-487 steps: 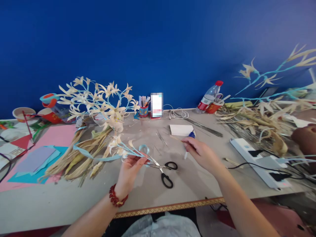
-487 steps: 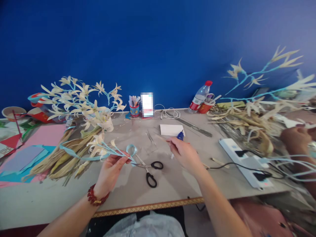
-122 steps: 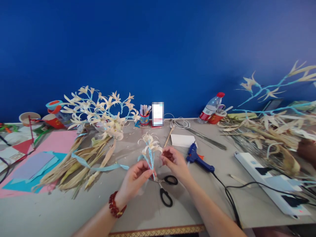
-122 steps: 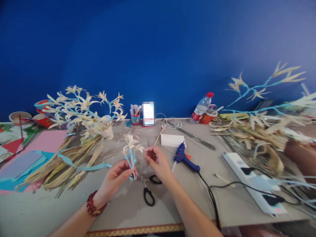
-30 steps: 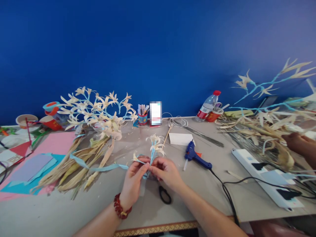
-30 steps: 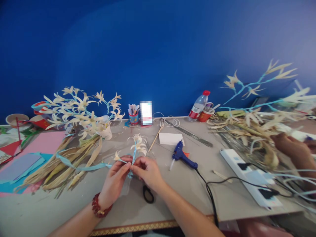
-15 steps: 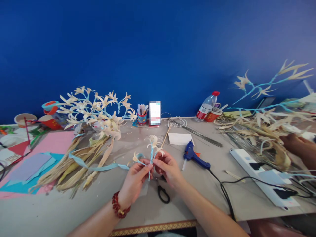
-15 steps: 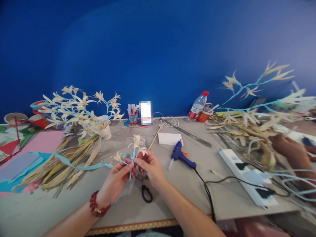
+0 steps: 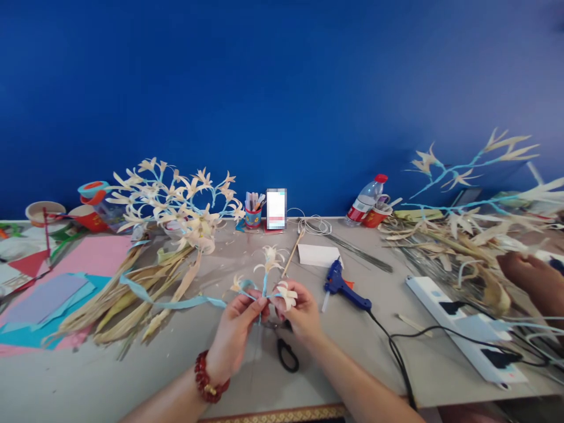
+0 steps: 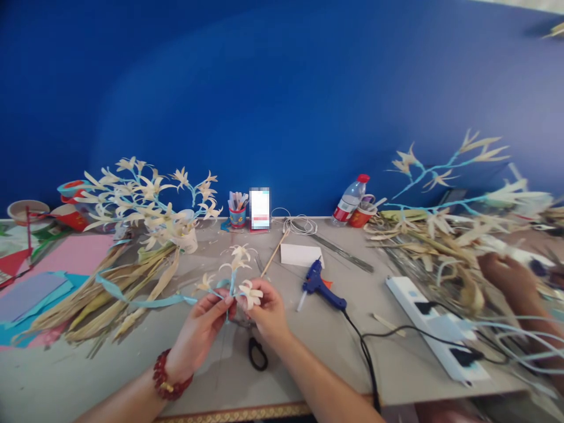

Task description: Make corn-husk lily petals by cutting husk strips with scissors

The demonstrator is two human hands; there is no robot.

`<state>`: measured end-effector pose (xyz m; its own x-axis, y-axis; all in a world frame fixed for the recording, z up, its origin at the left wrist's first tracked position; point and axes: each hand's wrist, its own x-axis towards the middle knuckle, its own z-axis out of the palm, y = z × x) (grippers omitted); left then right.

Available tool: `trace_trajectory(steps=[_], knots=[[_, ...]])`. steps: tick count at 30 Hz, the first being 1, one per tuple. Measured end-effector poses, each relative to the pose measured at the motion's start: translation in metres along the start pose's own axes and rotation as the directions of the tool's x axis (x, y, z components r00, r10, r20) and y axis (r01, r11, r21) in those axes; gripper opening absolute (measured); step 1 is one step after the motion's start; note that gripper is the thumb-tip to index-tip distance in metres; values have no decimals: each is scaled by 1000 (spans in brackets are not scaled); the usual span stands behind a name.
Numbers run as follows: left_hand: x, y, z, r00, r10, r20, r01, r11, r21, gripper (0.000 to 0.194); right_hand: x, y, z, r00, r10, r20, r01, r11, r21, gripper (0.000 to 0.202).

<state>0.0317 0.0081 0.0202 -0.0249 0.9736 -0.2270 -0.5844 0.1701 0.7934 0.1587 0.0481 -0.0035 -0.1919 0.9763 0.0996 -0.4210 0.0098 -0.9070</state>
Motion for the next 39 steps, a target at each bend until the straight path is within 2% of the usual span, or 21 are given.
trace_trajectory(steps=[3,7,12,14,17,20,22,24,26,29,32,36,39], knots=[[1,0,-1,1000,3,8,-2,1000,-20,15,0,2,-1,990,-137,20,137,990,-42,15],[1,0,-3,1000,14,-12,-14,999,-39,15,1,0,0,944,-325,58,330,934,-133,12],[2,1,-4,1000,5,-22,-6,999,-54,15,-1,-1,3,943,-323,73,331,929,-165,11],[3,2,-4,1000,10,-15,-11,999,-36,16,0,-2,3,956,-286,72,293,944,-149,9],[3,5,-5,999,44,-26,-43,999,27,18,8,-8,-3,966,-211,149,235,957,-171,14],[2,9,-5,993,108,-39,-103,989,108,17,20,-21,-16,953,-238,187,277,935,-221,21],[1,11,-5,988,147,-38,-141,980,144,16,26,-34,-26,934,-323,149,353,895,-273,12],[0,13,-4,982,183,-38,-173,967,185,16,26,-50,-31,897,-412,160,443,836,-324,10],[-2,14,-5,973,226,-41,-209,945,252,16,21,-68,-28,858,-465,216,513,766,-388,12],[-5,18,-6,949,315,-13,-287,880,378,17,9,-89,-11,839,-422,343,544,660,-519,15],[-9,24,-6,919,394,29,-360,804,473,16,4,-95,10,848,-379,371,530,630,-568,12],[-11,32,-1,897,436,67,-402,746,531,14,11,-82,24,902,-337,270,432,715,-550,7],[-9,35,5,846,528,75,-484,702,523,11,16,-69,26,934,-306,183,356,788,-502,9]])
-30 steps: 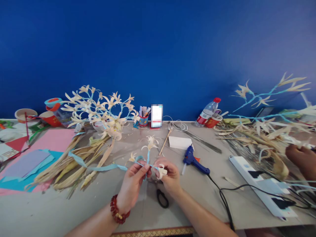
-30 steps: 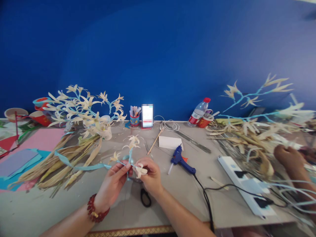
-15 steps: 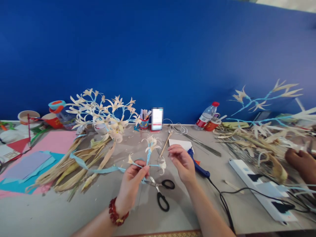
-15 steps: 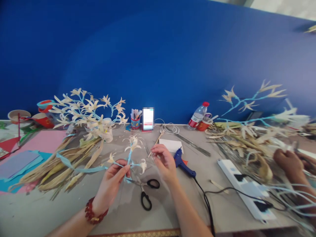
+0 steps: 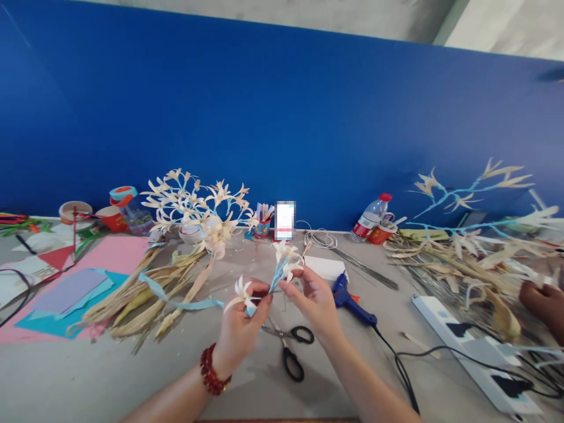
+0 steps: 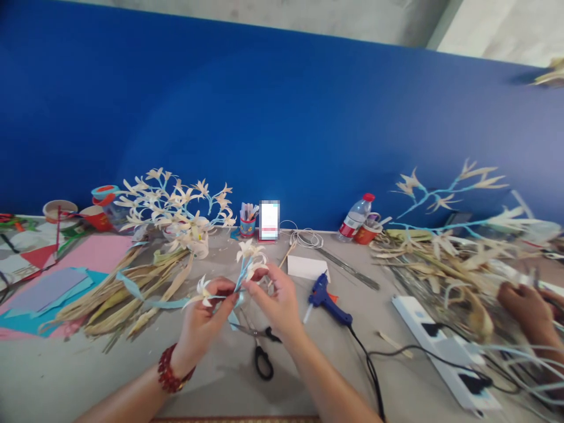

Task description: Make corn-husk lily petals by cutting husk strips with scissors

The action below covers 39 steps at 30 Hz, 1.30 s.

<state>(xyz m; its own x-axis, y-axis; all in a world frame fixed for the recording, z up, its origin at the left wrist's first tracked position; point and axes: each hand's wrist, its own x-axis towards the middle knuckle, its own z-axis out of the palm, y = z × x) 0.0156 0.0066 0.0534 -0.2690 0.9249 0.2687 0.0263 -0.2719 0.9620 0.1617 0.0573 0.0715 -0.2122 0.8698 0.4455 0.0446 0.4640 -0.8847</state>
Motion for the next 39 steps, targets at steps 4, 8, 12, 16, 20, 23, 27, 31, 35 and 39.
trace_trajectory(steps=[4,8,12,16,20,23,27,31,35,39], knots=[[7,1,7,997,-60,42,62,996,-60,15,1,4,4,998,38,-44,-33,994,103,9],[12,-3,12,993,-93,69,98,993,-72,20,4,3,3,996,84,-30,-78,985,156,8],[11,-6,14,997,-47,57,51,996,-69,20,4,5,4,994,100,-35,-93,981,170,7],[10,-7,15,997,-66,39,69,993,-100,20,2,10,7,992,111,-61,-98,978,184,9],[9,-11,15,995,-89,35,91,993,-78,23,0,12,8,990,117,-81,-102,981,168,11],[8,-15,14,994,-102,37,105,991,-87,24,-1,12,7,993,90,-76,-79,988,134,9],[7,-16,14,996,-80,44,84,992,-98,23,-3,10,6,997,20,-77,-14,997,77,2],[8,-15,13,996,-80,43,85,991,-108,23,-4,6,6,988,-126,-87,125,992,-17,5],[9,-15,13,995,-88,45,93,987,-134,21,-5,4,6,958,-283,-53,279,958,-68,9],[9,-18,13,995,-86,51,91,989,-116,22,-6,4,6,929,-369,-36,362,923,-135,9]])
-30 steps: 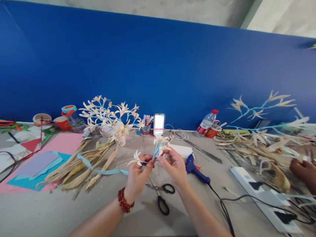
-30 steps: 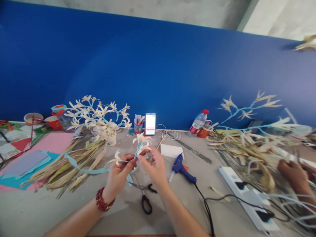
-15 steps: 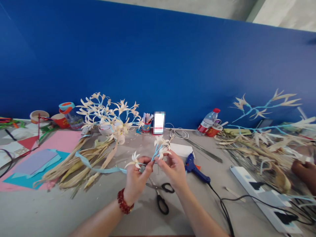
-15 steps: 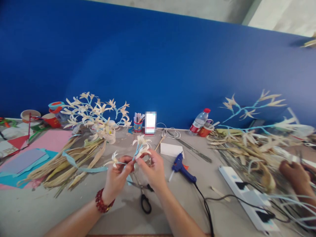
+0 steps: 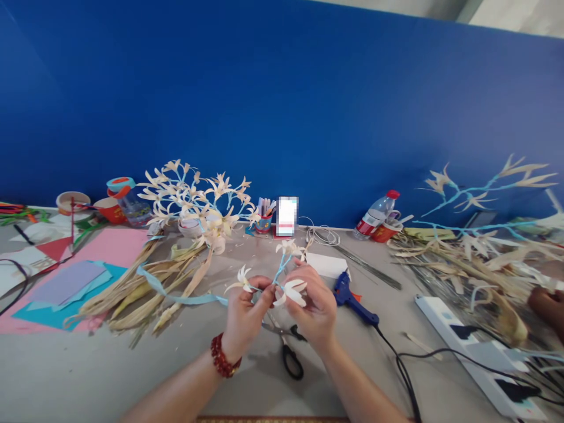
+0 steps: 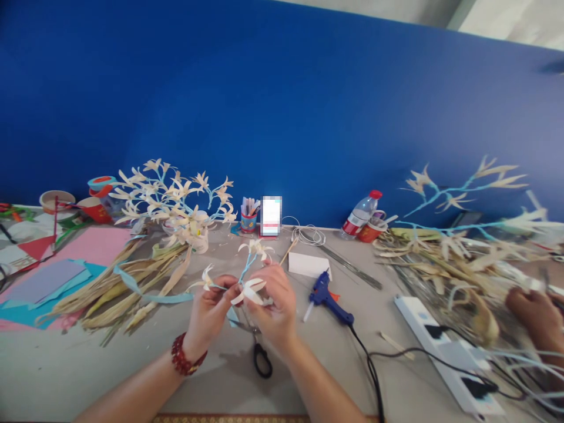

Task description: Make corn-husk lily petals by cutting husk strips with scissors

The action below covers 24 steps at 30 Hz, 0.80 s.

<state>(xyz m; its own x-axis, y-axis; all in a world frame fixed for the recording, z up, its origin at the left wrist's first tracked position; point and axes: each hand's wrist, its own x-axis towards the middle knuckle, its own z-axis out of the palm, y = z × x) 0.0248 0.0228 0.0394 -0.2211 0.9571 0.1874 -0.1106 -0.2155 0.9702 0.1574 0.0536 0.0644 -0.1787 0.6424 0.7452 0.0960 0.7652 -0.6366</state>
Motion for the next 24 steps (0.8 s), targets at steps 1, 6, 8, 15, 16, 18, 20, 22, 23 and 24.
trace_trajectory(steps=[1,6,8,15,16,18,20,22,23,24], knots=[[0,-1,0,1000,-1,1,1,1000,0,22,0,0,0,1000,-23,-2,23,999,-22,9],[0,-2,0,1000,-13,3,13,1000,-20,22,4,-4,-2,981,-192,15,192,972,-133,5],[0,-2,0,999,-32,-2,32,999,-38,21,5,-5,-4,975,-222,27,224,958,-181,5],[2,-1,2,997,-74,5,74,991,-109,20,4,-8,-3,956,-286,70,294,912,-288,9],[2,-1,2,997,-72,12,73,990,-121,20,4,-10,-4,960,-266,92,282,913,-297,11],[3,-1,1,996,-81,29,85,983,-161,21,8,-12,-11,971,-176,164,216,938,-272,16],[3,-1,1,990,-128,59,139,962,-235,22,14,-13,-24,966,-31,256,78,982,-174,22],[3,0,1,973,-202,115,229,917,-326,24,20,-9,-38,952,128,278,-132,991,-3,24],[3,1,1,959,-237,153,277,890,-361,24,22,-5,-43,947,211,240,-237,968,85,18],[3,1,1,943,-268,199,326,864,-384,24,23,-1,-47,929,305,207,-340,928,156,13]])
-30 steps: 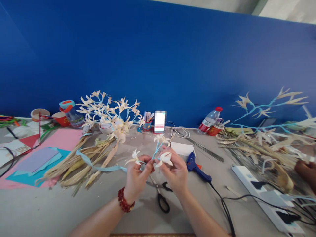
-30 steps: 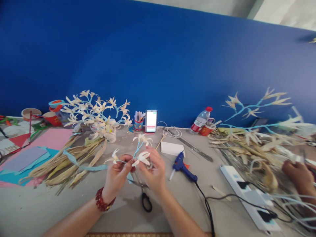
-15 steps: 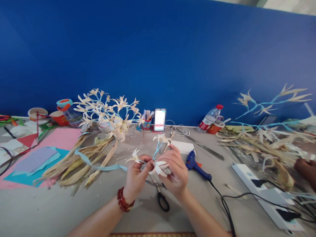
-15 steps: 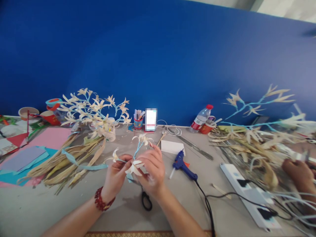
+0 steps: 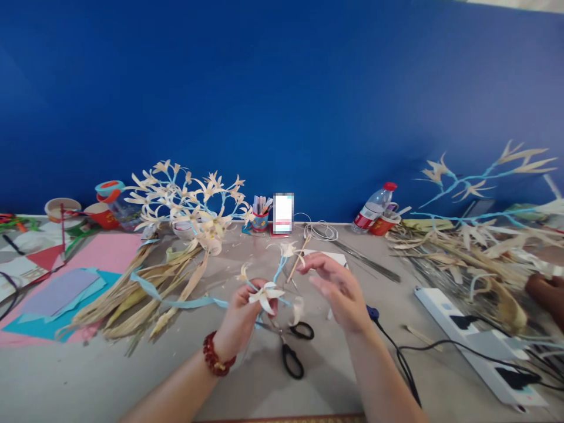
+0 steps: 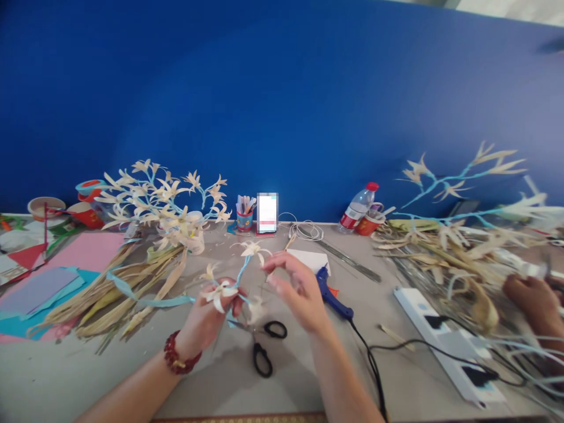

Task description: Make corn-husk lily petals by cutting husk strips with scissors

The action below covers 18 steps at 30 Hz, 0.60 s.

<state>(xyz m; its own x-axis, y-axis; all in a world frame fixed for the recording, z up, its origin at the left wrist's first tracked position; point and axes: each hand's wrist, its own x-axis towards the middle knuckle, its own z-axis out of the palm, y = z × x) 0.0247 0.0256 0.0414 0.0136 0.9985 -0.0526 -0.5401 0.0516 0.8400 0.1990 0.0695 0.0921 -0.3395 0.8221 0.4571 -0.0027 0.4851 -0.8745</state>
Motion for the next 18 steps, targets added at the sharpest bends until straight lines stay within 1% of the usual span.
trace_trajectory(steps=[2,3,5,7,9,12,14,16,18], knots=[[0,0,0,992,-92,83,96,994,-51,21,2,7,-2,982,186,-15,-180,967,181,10],[0,-1,0,984,-128,126,138,987,-76,20,2,10,1,966,258,18,-253,931,263,11],[-1,-4,-2,968,-170,185,198,969,-148,19,2,14,10,938,333,95,-342,848,405,14],[-1,-8,-4,957,-205,206,248,945,-213,17,1,17,20,925,354,137,-372,773,514,14],[-1,-9,-5,946,-241,218,293,923,-249,16,-1,18,26,920,365,145,-377,716,588,15],[-2,-9,-4,938,-273,215,323,914,-248,13,-2,21,28,917,378,128,-370,684,629,16],[-3,-8,-3,955,-245,166,278,936,-216,14,-3,24,27,919,378,109,-359,693,626,16],[-4,-8,-1,987,-149,64,158,971,-177,19,-2,26,26,922,378,83,-345,704,621,18],[-5,-9,0,998,-21,-58,13,992,-129,23,-1,27,26,922,383,63,-337,711,618,19]])
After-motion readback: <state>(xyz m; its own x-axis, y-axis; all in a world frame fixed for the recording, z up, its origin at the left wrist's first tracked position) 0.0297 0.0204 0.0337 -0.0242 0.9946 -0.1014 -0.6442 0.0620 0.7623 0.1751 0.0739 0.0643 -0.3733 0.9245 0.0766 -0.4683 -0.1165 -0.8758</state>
